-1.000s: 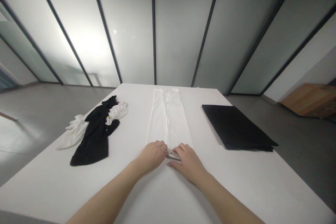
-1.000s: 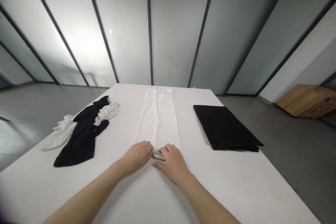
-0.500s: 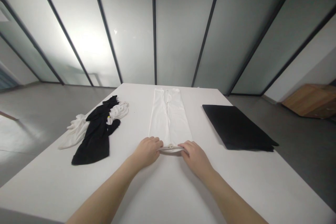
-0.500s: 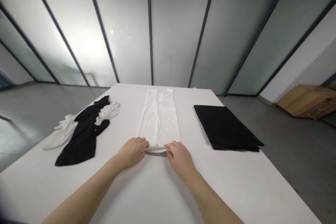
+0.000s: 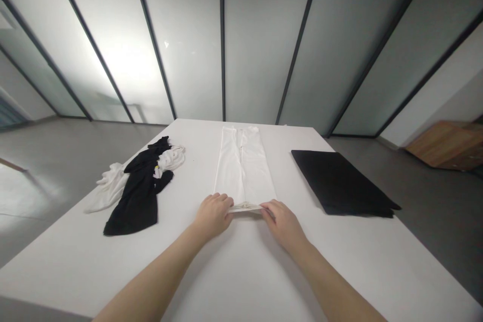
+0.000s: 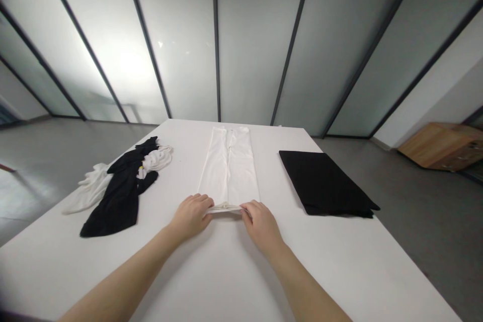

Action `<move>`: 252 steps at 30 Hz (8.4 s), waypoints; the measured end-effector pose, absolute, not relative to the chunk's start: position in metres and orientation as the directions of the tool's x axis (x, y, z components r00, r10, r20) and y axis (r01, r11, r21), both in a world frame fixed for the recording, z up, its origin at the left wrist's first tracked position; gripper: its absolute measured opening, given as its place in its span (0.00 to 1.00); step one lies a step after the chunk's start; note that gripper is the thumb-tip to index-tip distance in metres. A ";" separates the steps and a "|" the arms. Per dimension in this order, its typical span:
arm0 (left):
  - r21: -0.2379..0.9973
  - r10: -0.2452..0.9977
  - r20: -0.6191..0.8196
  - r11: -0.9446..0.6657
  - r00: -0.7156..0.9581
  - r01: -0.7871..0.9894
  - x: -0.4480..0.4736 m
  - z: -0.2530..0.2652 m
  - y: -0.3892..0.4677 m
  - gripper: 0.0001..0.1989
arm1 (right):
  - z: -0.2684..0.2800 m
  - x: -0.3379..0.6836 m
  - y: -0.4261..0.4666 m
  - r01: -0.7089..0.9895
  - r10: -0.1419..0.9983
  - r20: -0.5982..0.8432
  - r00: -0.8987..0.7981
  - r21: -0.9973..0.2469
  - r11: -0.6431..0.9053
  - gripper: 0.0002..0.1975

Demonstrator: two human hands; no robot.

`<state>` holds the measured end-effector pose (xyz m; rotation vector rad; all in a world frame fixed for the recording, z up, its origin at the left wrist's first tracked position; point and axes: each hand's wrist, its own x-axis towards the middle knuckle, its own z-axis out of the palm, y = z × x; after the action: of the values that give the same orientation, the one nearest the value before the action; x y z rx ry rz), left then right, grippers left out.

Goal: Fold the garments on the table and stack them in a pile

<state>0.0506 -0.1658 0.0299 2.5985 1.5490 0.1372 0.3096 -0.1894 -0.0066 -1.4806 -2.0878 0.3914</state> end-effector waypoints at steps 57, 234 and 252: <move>0.302 0.779 0.112 -0.618 0.617 0.726 0.027 0.018 -0.151 0.10 | 0.007 0.310 -0.200 0.738 0.904 0.096 -0.418 -0.545 0.399 0.16; 0.858 0.909 -0.396 0.417 0.134 -0.300 0.009 0.005 -0.114 0.22 | -0.012 0.330 -0.122 -0.499 0.894 -0.443 -0.068 -0.760 -0.415 0.15; 0.887 0.949 -0.309 0.309 0.054 -0.345 -0.004 0.003 -0.119 0.27 | -0.022 0.331 -0.135 -0.470 0.943 -0.322 0.083 -0.847 -0.248 0.11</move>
<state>-0.0042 -0.1190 0.0029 0.7191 1.0826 1.1238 0.3309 -0.1349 -0.0219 -1.1232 -0.5845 1.4844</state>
